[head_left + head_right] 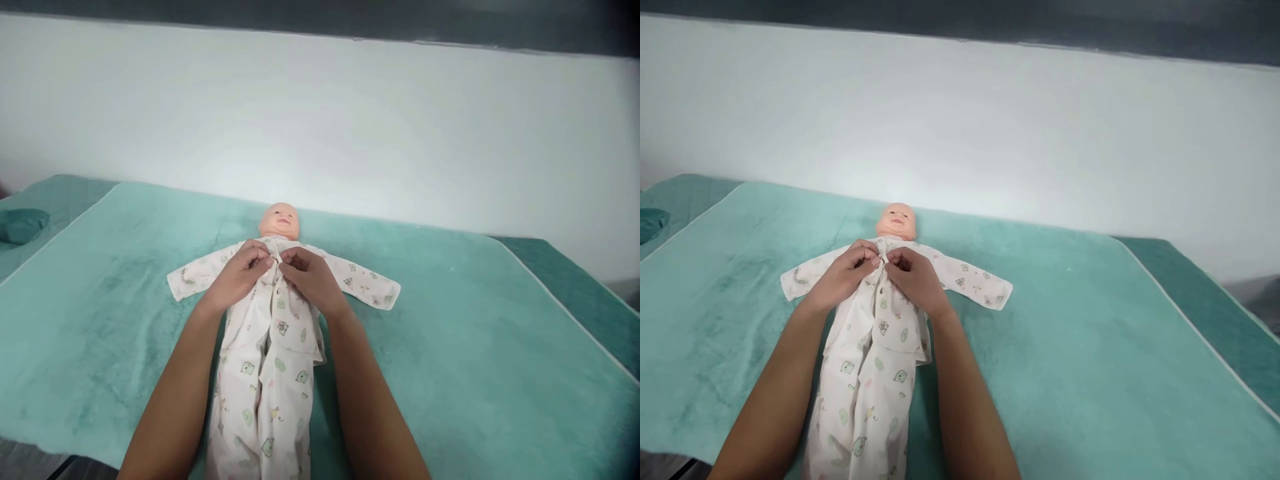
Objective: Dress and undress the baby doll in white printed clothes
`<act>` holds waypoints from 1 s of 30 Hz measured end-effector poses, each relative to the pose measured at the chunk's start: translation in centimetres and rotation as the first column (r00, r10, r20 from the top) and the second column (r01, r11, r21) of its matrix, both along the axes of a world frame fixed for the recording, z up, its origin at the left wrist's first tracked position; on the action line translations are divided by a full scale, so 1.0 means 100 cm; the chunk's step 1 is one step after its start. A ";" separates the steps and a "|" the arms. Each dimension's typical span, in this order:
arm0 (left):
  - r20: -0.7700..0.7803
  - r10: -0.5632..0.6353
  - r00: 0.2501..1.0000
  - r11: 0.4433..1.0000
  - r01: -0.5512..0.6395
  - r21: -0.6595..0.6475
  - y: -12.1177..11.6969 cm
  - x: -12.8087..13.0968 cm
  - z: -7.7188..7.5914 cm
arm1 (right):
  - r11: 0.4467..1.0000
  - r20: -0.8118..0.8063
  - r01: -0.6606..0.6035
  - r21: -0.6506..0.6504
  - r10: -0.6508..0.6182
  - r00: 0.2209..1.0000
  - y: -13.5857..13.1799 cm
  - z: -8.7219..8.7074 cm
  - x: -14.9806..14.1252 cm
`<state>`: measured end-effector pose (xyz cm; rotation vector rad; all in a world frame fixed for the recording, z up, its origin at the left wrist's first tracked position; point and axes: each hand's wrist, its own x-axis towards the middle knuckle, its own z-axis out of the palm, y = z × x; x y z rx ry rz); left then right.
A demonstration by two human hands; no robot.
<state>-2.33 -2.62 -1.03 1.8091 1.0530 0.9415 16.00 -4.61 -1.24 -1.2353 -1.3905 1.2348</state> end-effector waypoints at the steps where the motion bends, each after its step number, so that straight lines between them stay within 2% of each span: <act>1: -0.005 -0.004 1.000 1.000 0.004 0.000 0.000 0.000 0.001 | 1.000 0.004 -0.009 0.001 0.009 1.000 0.000 0.001 0.001; 10: -0.001 0.029 1.000 0.999 -0.029 -0.017 -0.001 0.002 0.000 | 0.996 0.015 -0.083 0.022 0.083 0.996 -0.001 -0.001 0.006; 18: -0.053 0.028 0.998 0.997 -0.024 0.070 -0.003 0.003 0.001 | 0.993 -0.040 -0.118 0.005 0.118 0.992 0.002 -0.003 0.008; 23: -0.053 0.005 0.999 0.999 -0.004 0.032 -0.003 0.001 0.002 | 0.991 -0.072 -0.131 0.009 0.131 0.989 0.002 -0.006 0.009; 30: 0.008 0.032 0.999 0.999 -0.033 0.016 0.000 0.002 -0.003 | 0.992 -0.082 -0.125 0.003 0.125 0.989 0.003 -0.006 0.009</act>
